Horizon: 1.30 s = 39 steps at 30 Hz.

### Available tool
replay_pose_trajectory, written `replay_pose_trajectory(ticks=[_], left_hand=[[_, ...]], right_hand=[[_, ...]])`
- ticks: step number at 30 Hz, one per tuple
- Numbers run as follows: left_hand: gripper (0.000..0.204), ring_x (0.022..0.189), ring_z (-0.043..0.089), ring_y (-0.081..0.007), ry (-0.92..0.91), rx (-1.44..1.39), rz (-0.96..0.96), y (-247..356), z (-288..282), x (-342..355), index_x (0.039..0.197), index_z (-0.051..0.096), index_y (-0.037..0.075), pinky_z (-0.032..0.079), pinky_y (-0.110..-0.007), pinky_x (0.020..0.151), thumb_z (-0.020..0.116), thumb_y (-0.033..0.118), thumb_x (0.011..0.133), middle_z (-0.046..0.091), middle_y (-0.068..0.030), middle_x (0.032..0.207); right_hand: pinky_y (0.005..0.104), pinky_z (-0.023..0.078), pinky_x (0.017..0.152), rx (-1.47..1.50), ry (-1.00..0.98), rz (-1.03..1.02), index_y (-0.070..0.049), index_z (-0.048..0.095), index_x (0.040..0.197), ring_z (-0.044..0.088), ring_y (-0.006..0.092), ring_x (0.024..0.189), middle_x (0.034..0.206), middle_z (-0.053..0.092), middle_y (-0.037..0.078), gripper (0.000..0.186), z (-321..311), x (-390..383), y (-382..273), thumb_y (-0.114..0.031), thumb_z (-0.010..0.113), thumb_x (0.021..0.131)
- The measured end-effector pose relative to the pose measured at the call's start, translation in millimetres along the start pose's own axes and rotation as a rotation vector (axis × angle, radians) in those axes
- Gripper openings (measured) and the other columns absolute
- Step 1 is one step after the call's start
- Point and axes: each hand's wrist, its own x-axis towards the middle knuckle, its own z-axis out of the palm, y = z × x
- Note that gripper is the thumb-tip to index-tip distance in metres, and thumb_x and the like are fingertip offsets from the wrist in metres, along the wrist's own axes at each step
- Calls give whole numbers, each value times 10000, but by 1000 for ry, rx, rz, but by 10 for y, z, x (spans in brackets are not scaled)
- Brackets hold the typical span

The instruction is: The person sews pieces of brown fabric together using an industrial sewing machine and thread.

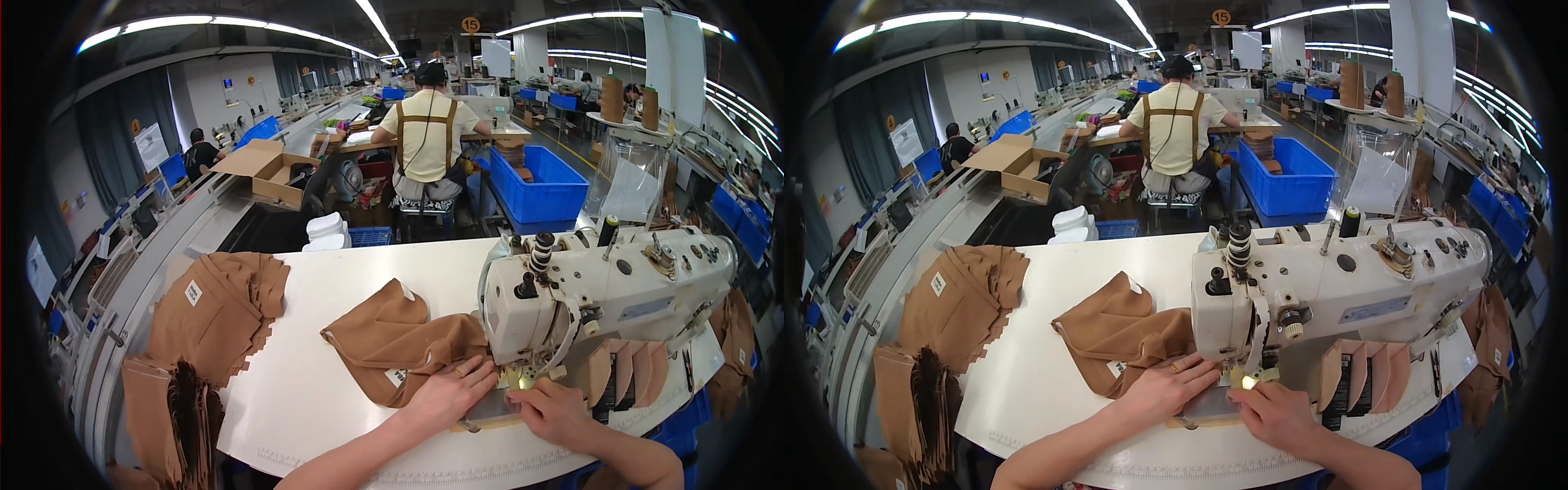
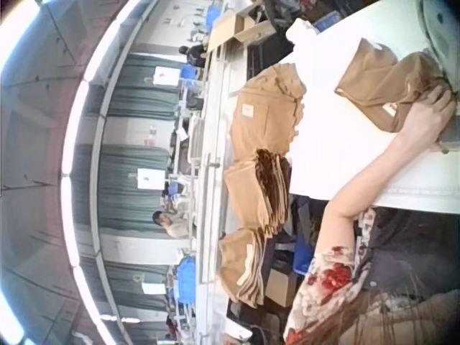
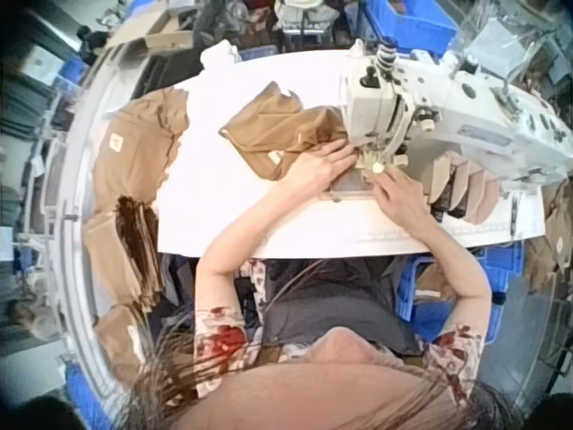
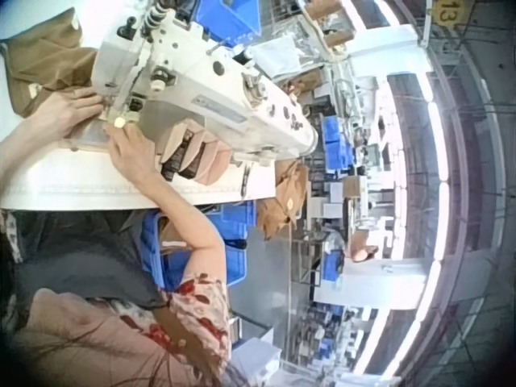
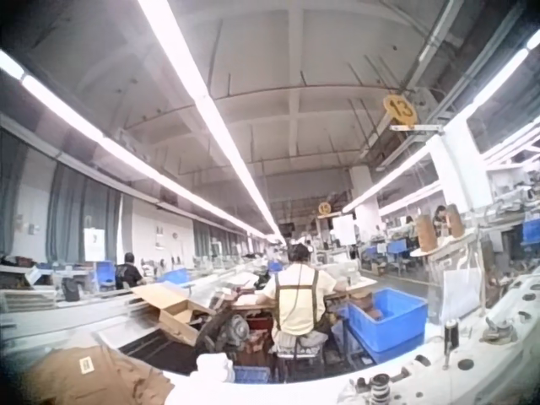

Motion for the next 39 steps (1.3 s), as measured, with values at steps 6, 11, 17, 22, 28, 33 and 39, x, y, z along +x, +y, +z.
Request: replay_pose_trajectory(ticks=[6,11,17,22,28,33,39], left_hand=[[458,1211,597,-383,-169,312,-206,448,-3,-36,1265,551,-74,600,-340,796,576,93,839,580,-233,1325],[331,1089,674,-272,-153,-481,-288,903,-700,-579,1231,609,-58,593,-327,783,572,141,969,647,-184,1233],[658,1176,563,-351,368,-147,-717,-207,-1253,-1167,1331,555,-1,465,-426,964,774,396,855,615,-222,1278],[569,972,642,-298,62,-107,-962,-819,-1129,-1442,1227,599,-35,504,-398,843,721,414,901,686,-194,1069],[191,725,544,-63,800,-599,-990,-249,-1322,-1374,1017,627,-3,457,-231,669,654,182,977,657,-31,805],[173,898,552,-31,603,-1128,-643,643,-1463,-1138,1137,583,10,465,-210,764,607,134,1019,610,3,1037],[216,1092,611,-159,833,-1457,-737,536,-866,-1249,1189,633,-15,519,-278,907,617,75,993,593,-109,1267]], right_hand=[[294,554,558,99,42,-206,-139,741,1022,660,158,702,814,647,7,264,-11,-2,-37,-41,715,778],[296,572,809,943,-48,120,-31,584,1312,678,204,970,1248,591,157,395,50,-30,-540,-164,659,948],[386,490,994,591,-302,-227,5,527,1313,578,344,1192,1283,553,214,466,381,297,-1043,-278,648,963],[407,499,974,367,-252,-557,1,607,1161,586,334,1166,1217,607,177,341,630,538,-888,-169,692,878],[374,501,950,288,128,-270,-21,607,1224,608,282,1122,1229,633,125,428,-2,694,-1050,-112,733,825],[360,516,853,403,189,-293,11,595,1258,639,284,1009,1189,660,138,455,130,754,-1607,-164,743,866],[369,526,738,790,-32,42,18,605,1157,649,311,821,922,642,167,244,443,273,-1297,-145,595,977]])
